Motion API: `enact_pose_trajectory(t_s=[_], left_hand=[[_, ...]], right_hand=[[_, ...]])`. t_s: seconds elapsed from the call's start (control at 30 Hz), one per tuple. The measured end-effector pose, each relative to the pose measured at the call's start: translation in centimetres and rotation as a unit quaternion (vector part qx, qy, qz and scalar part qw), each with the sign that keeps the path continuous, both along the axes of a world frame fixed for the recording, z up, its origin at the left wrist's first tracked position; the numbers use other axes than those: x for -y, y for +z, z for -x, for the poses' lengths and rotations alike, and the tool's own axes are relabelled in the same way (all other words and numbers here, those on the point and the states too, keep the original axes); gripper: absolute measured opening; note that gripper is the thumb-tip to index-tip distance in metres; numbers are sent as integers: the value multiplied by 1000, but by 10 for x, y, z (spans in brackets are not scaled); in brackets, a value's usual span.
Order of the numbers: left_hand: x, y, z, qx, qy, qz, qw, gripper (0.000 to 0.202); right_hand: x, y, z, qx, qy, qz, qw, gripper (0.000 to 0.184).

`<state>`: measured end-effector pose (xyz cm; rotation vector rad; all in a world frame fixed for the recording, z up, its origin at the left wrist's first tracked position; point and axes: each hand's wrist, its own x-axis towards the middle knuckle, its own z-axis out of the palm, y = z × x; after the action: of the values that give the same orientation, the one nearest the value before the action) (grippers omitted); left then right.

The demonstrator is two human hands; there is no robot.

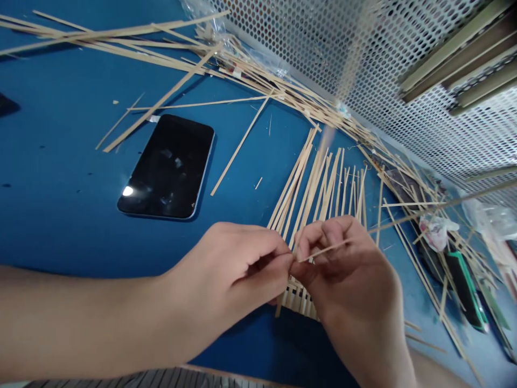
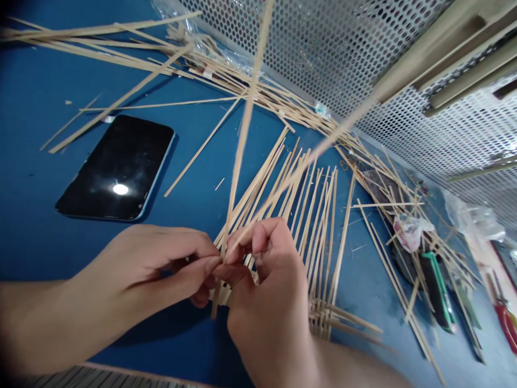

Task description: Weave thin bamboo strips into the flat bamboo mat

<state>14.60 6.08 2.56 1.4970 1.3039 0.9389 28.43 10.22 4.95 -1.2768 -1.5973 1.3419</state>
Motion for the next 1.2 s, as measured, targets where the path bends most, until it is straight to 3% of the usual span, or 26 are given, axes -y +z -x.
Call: enact_pose_trajectory(t_s=[0.23,0.4,0.67,0.8,1.0,1.2], left_hand=[[-2,10,-2,79,49,116,989,26],[-2,14,-1,32,56,79,995,28],[-2,13,1,11,43,72,996,31],[-2,13,-1,50,44,110,992,28],[-4,12,-3,168,89,176,966,23],[-4,9,-1,186,81,173,964,19]], right_hand=[[-8,11,-4,-1,13,52,999,38],[-8,11,-7,-3,15,67,998,34],[-1,5,-5,36,20,28,999,28],[4,-1,-8,89,24,-31,995,24],[0,3,-7,65,16,-31,997,25],[-4,5,-3,42,22,-22,999,26]])
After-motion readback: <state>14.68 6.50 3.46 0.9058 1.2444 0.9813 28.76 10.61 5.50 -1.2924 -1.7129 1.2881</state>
